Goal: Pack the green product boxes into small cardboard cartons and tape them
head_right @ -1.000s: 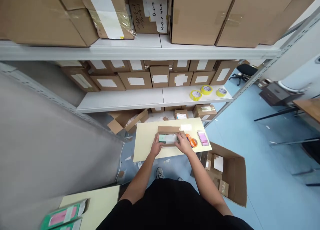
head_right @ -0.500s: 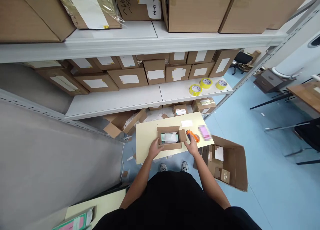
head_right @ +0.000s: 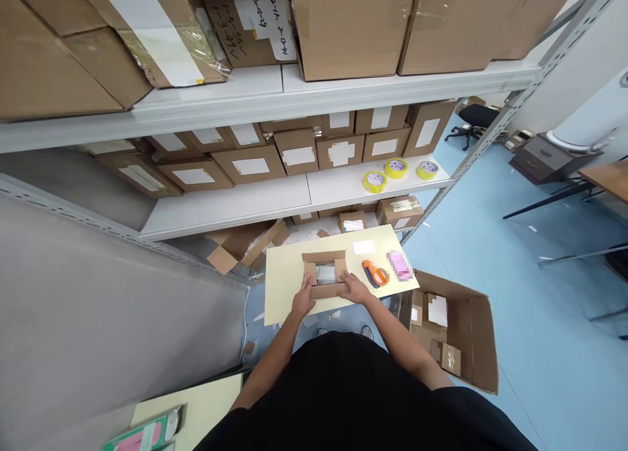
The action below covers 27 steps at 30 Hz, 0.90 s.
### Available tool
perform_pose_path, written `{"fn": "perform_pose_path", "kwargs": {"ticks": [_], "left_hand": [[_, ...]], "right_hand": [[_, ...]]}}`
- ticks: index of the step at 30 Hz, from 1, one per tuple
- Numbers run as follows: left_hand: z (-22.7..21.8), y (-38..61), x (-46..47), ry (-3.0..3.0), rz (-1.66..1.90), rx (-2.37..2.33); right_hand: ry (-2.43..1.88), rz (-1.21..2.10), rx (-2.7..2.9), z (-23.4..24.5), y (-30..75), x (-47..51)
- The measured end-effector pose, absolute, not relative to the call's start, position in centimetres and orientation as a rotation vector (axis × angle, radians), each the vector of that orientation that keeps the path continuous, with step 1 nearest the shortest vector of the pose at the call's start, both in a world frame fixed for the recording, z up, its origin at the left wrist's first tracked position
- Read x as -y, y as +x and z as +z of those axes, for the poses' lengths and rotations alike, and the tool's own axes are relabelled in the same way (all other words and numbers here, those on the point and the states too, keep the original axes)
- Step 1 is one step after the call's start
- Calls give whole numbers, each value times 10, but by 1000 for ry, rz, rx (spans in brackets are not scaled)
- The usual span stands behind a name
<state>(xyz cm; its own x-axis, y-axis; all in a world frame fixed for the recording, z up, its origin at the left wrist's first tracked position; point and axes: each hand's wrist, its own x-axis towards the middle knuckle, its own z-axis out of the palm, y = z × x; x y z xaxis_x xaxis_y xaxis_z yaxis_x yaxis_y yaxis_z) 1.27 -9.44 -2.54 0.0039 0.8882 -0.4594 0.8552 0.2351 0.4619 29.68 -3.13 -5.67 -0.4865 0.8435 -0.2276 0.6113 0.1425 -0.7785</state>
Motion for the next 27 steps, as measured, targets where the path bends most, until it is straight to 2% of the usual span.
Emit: {"fn": "perform_pose_path", "kwargs": {"ticks": [5,10,13,18,27], "left_hand": [[-17,7,97,1587,98,-1792],[-5,-14,86,1595,188,-1716],[0,-5,73,1603,204,-1900],[5,21,48,1608,79,-2250],[19,18,15,1902,-107,-2137]], "right_hand": [[-1406,1282,2250,-66,299,29],[-1367,1329,1980,-65,302,27],[-1565,1259,1773,-61,291,21],[-1926,1097,1816,-56,274,10],[-2092,1045,1933,-38,273,12]]}}
